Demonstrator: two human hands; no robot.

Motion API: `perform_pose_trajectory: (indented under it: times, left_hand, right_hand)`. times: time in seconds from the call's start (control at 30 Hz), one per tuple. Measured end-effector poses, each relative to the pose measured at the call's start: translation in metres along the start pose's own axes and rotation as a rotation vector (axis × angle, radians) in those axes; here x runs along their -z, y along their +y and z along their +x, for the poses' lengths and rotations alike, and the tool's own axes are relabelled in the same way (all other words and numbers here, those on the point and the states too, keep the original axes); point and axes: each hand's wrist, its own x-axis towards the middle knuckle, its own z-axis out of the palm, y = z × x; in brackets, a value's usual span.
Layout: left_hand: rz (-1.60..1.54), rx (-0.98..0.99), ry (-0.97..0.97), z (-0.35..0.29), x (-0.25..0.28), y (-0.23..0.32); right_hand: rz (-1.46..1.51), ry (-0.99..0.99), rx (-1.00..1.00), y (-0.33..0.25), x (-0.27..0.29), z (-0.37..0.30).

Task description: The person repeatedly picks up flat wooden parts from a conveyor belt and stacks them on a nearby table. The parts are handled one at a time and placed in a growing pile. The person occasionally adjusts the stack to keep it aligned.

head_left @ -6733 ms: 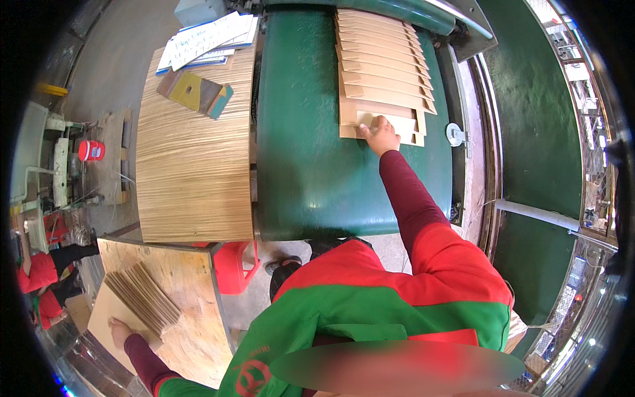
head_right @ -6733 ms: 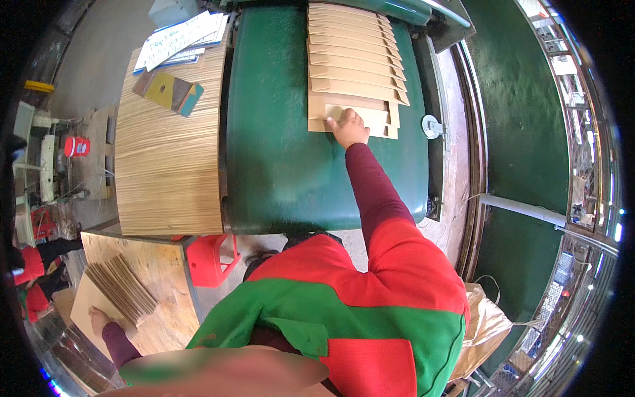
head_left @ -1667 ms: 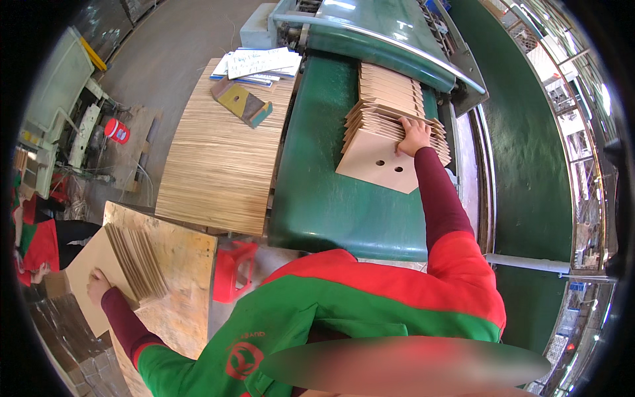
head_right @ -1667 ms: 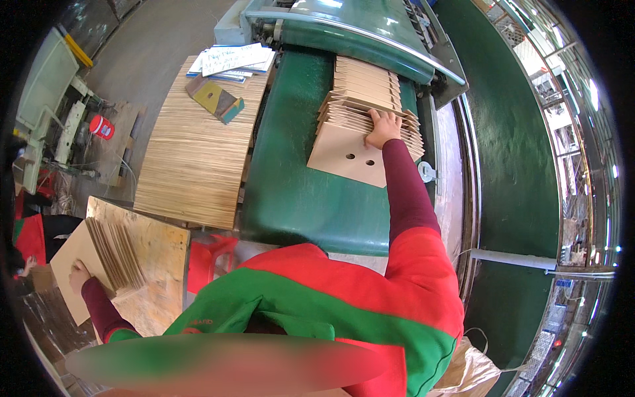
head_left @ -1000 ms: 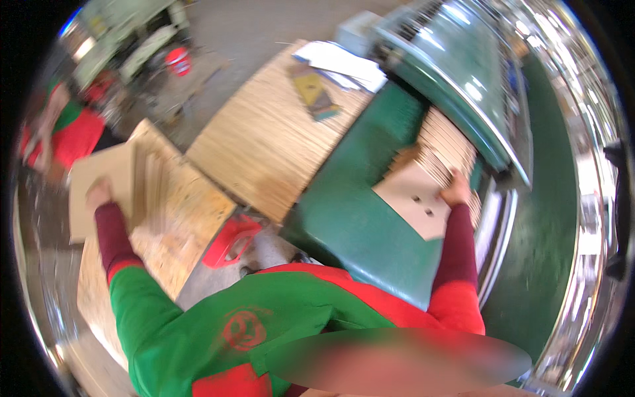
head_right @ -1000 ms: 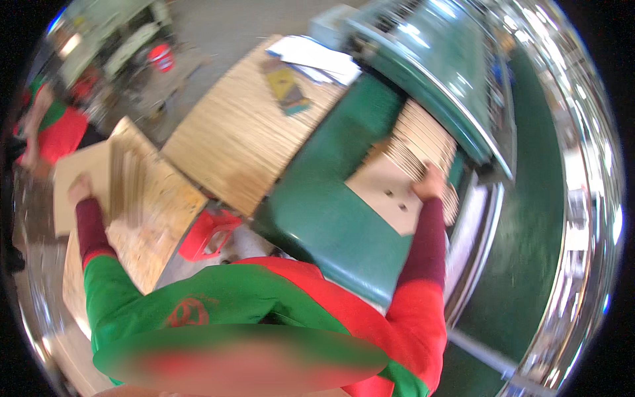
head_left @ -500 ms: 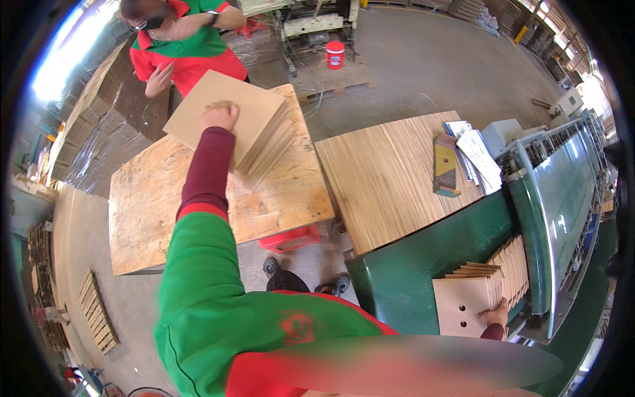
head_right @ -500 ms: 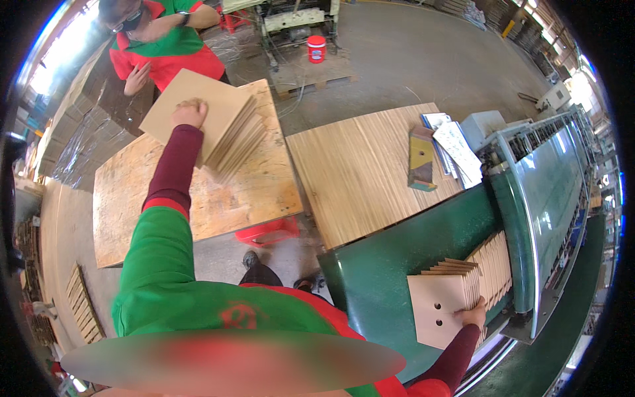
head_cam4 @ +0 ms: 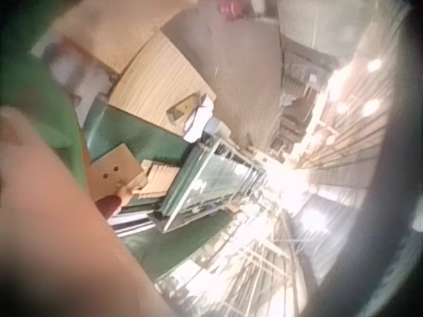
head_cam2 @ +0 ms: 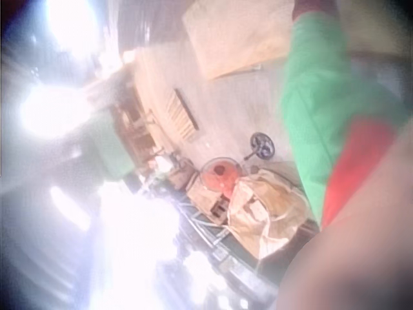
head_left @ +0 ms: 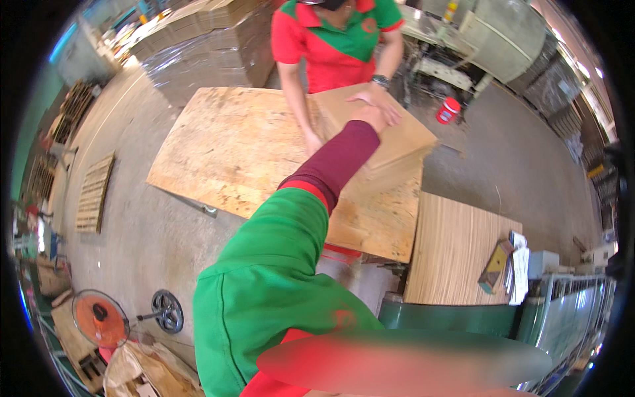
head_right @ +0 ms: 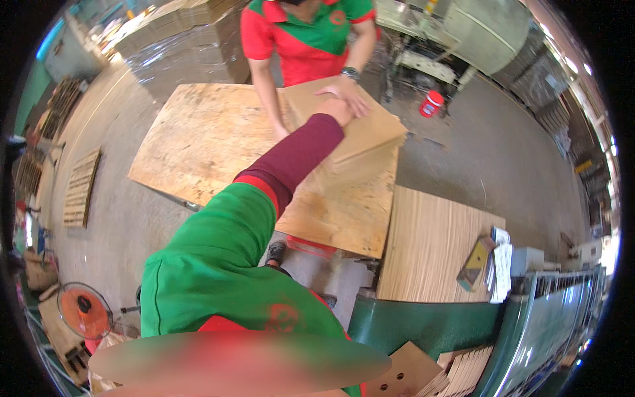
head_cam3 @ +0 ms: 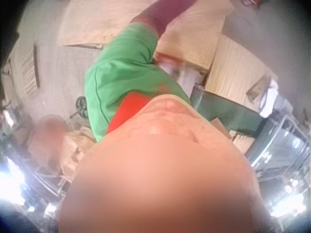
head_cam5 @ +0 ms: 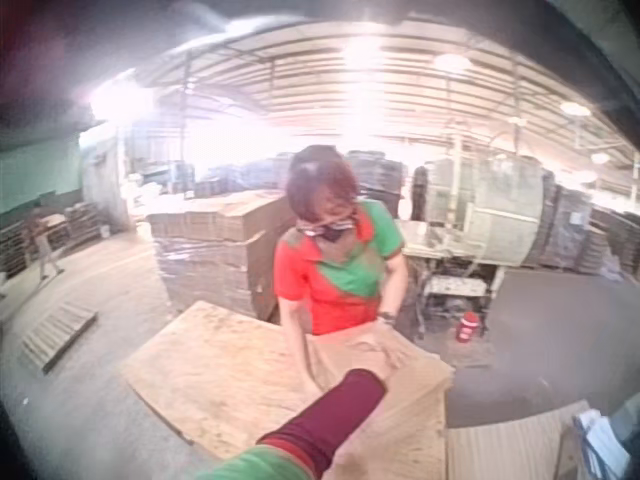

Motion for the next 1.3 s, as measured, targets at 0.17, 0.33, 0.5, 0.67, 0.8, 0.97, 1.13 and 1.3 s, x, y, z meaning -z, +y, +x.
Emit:
perform_pose_trajectory:
  times: [0.17,0.33,0.5,0.67,0.8,0.97,1.13,1.3]
  left_hand:
    - [-0.222,-0.178,-0.116,-0.01,0.042,-0.022]
    - [-0.677,-0.417,0.584,-0.079,0.066,-0.05]
    - [-0.915,-0.321,0.541,-0.171,0.043,-0.099]
    - [-0.957,0.074,0.265,-0.268,-0.015,-0.161]
    - [-1.028,0.233,0.225,-0.336,-0.043,-0.201]
    - [-1.07,0.447,0.128,-0.373,-0.07,-0.227]
    - [-1.227,0.516,0.139,-0.37,-0.08,-0.234]
    - [-1.021,0.381,0.191,-0.351,-0.056,-0.242]
  right_hand:
    - [-0.075,0.016,0.138,-0.066,0.008,-0.106]
    - [0.045,-0.058,0.465,-0.163,-0.008,-0.166]
    - [0.313,-0.164,0.835,-0.236,-0.009,-0.228]
    - [0.403,-0.282,1.009,-0.299,-0.018,-0.266]
    - [0.136,-0.173,1.279,-0.343,-0.031,-0.304]
    - [-0.086,-0.261,1.403,-0.394,-0.033,-0.366]
    - [-0.103,-0.09,1.712,-0.458,-0.042,-0.403]
    - [0.018,0.247,1.908,-0.55,-0.084,-0.42]
